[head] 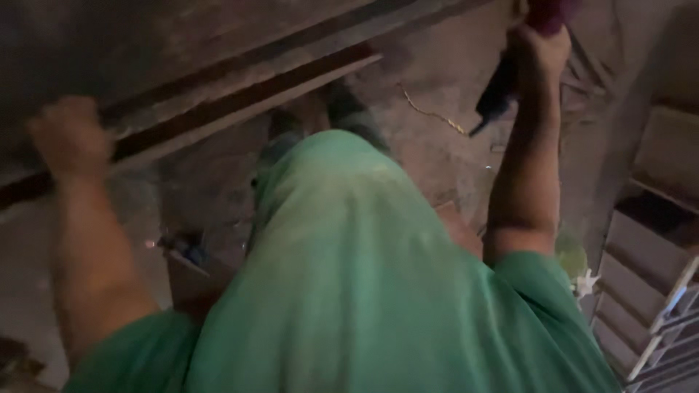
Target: The person uses a handheld angle grinder with a sanding disc to smooth the surface of wooden planks. They hold the planks with their left hand while operating the tool with their right hand, moving the grinder back and forth along the wood. The person occasionally repositions the planks to access different areas.
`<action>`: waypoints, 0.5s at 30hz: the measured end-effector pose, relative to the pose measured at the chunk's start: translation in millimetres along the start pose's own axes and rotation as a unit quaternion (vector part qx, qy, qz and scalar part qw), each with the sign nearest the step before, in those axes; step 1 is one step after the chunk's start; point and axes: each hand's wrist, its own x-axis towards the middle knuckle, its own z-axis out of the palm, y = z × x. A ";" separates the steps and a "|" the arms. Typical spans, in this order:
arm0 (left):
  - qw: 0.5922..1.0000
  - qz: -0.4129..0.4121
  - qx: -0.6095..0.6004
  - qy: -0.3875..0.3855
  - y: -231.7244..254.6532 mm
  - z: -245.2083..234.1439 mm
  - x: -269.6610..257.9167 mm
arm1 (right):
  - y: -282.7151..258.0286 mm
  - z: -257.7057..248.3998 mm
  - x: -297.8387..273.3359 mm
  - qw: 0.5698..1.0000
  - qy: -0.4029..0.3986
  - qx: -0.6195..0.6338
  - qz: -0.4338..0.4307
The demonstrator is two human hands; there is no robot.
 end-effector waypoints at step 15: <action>0.966 0.050 -0.234 0.101 0.9 8.7 2.3 | -10.7 139.6 -173.7 0.986 -0.089 -0.126 0.064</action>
